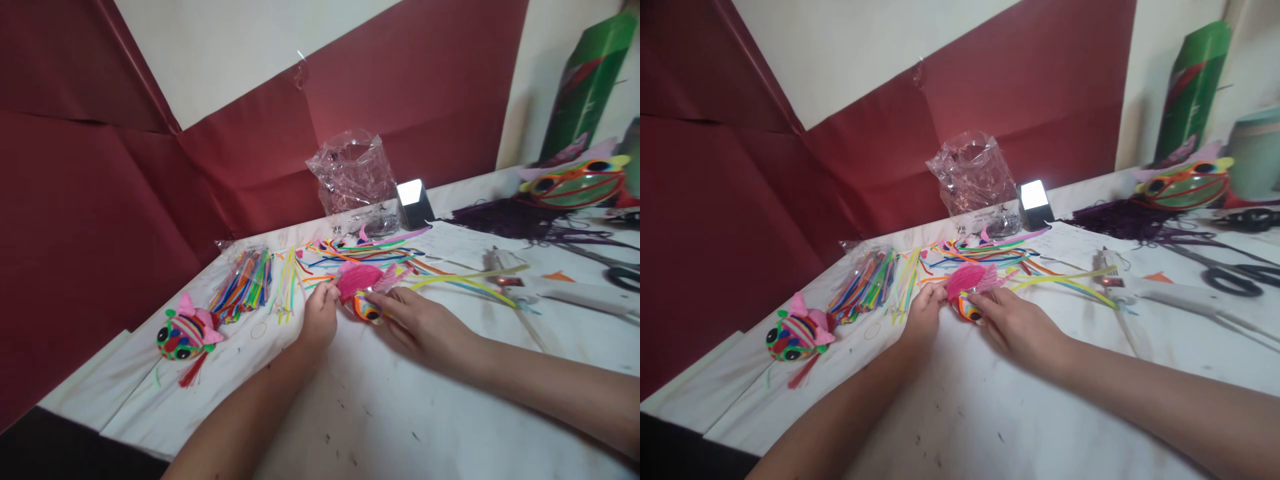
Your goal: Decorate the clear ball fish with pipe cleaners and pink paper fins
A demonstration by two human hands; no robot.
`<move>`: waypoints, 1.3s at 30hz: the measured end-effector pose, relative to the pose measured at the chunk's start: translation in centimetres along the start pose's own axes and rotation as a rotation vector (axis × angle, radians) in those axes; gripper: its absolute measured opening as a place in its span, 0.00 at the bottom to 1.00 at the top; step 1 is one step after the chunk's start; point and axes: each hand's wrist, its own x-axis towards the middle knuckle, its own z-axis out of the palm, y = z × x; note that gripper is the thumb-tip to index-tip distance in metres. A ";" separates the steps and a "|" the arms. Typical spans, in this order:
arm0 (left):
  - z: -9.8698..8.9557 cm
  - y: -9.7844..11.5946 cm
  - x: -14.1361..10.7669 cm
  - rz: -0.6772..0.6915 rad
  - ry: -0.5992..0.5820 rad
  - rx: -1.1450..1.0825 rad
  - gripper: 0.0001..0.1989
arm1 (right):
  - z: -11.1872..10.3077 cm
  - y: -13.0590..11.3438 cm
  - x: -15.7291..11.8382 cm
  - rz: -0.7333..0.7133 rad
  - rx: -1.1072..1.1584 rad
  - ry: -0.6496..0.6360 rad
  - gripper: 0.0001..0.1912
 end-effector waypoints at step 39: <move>-1.4 1.1 0.5 0.069 0.154 0.269 0.13 | -0.1 0.4 0.6 0.023 0.022 -0.086 0.23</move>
